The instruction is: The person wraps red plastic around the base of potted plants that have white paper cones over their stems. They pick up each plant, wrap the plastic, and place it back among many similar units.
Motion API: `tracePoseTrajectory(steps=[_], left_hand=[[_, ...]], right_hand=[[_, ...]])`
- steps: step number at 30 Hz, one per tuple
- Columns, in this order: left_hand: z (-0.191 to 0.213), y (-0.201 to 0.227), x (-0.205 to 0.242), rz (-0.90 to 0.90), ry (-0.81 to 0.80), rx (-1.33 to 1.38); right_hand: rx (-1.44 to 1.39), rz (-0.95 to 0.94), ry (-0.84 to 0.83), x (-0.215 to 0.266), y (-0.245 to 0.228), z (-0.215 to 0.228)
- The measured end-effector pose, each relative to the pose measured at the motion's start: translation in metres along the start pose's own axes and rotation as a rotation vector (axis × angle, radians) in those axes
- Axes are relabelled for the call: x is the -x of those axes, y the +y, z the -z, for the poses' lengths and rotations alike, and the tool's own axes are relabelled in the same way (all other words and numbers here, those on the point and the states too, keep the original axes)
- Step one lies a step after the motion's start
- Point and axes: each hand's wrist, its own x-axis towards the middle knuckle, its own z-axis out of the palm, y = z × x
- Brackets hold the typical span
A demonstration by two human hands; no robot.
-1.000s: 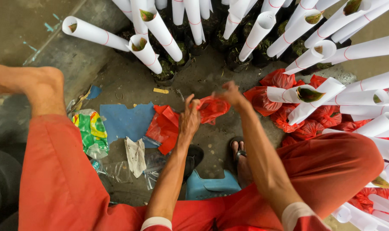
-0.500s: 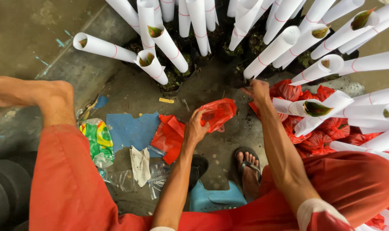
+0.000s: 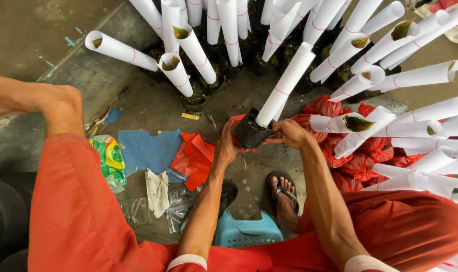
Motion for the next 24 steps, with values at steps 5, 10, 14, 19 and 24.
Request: tracePoseTrajectory(steps=[5, 10, 14, 19, 24], left_hand=[[-0.005, 0.009, 0.007, -0.045, 0.03, 0.051], [-0.007, 0.009, 0.005, 0.029, 0.019, 0.094], [0.009, -0.002, -0.004, 0.073, 0.014, -0.02], [0.026, -0.003, -0.008, 0.118, -0.107, -0.015], [0.028, 0.005, 0.004, 0.127, -0.08, 0.004]], right_hand=[[-0.229, 0.171, 0.128, -0.039, 0.056, -0.011], [-0.154, 0.332, 0.217, -0.069, 0.102, -0.028], [0.059, 0.321, 0.231, -0.076, 0.11, -0.026], [0.256, 0.376, 0.261, -0.081, 0.114, -0.029], [0.473, 0.362, 0.316, -0.083, 0.119, -0.044]])
